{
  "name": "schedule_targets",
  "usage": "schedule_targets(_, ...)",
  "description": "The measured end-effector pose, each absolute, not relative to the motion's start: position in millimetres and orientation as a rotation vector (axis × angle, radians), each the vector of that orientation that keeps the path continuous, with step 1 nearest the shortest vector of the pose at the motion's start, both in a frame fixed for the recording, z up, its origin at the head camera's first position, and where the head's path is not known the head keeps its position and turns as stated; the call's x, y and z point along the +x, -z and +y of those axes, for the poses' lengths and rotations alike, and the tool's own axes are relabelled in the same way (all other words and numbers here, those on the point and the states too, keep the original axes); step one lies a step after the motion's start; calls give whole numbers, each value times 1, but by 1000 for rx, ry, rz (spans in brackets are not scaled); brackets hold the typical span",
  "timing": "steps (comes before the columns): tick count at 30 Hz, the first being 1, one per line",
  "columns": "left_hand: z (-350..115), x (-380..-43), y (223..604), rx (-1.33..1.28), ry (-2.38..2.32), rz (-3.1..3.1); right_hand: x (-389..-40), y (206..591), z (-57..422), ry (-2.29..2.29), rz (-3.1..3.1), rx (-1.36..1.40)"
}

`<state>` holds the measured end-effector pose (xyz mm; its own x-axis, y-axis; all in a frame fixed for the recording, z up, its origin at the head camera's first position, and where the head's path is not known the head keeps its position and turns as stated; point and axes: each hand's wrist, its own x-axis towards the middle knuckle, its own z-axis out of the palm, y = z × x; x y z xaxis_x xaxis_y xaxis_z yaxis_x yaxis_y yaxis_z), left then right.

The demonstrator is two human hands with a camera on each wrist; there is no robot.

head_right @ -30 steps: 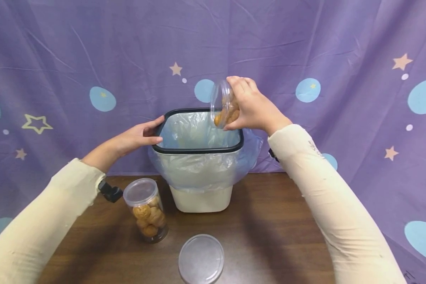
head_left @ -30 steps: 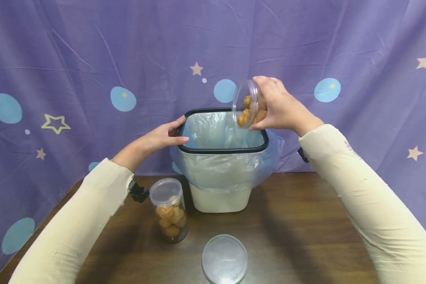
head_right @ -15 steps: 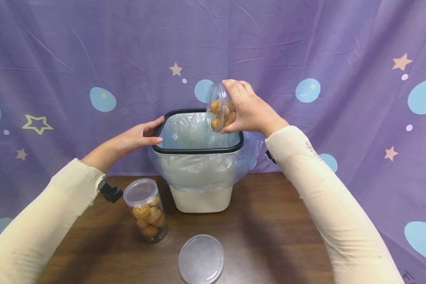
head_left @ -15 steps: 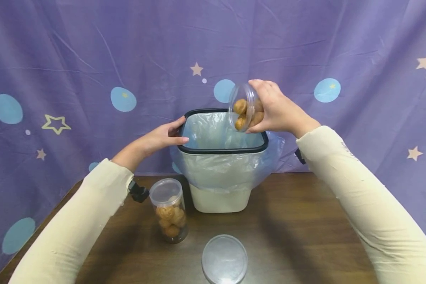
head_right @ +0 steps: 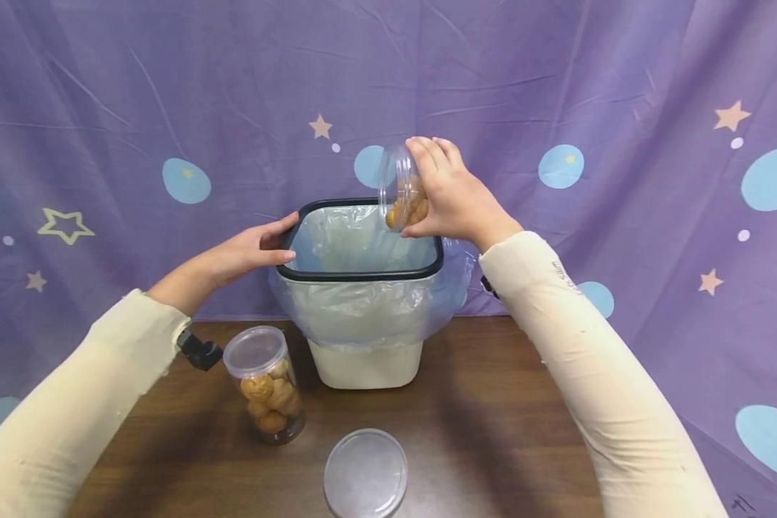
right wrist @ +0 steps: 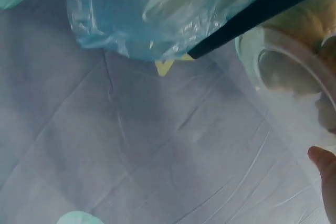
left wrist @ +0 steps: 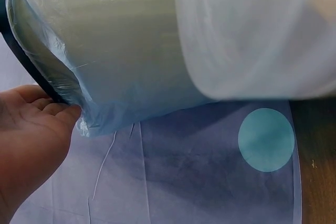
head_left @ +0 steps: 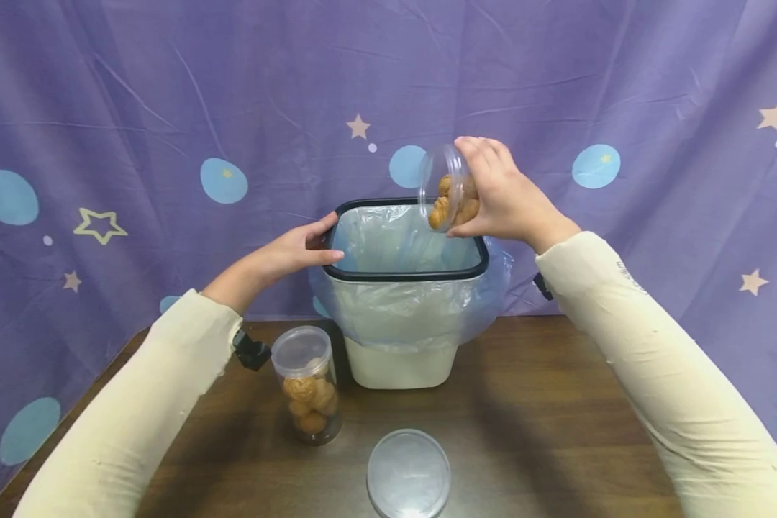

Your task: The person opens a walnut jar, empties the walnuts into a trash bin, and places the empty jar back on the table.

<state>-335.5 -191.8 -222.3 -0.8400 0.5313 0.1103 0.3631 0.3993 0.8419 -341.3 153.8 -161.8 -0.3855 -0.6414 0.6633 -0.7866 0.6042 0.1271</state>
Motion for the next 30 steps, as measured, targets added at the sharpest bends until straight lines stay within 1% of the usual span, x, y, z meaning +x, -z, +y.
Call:
schedule_targets(10,-191,-336,222,788,-1409,2483,-338,161,152,-243,-2176,1083)
schedule_targets(18,-191,-334,223,834,-1409,2488,-340,165,153,-278,-2233,1112)
schedule_targets(30,-190,-336,223,794,-1437,2471,-341,162,155,-288,-2218,1130)
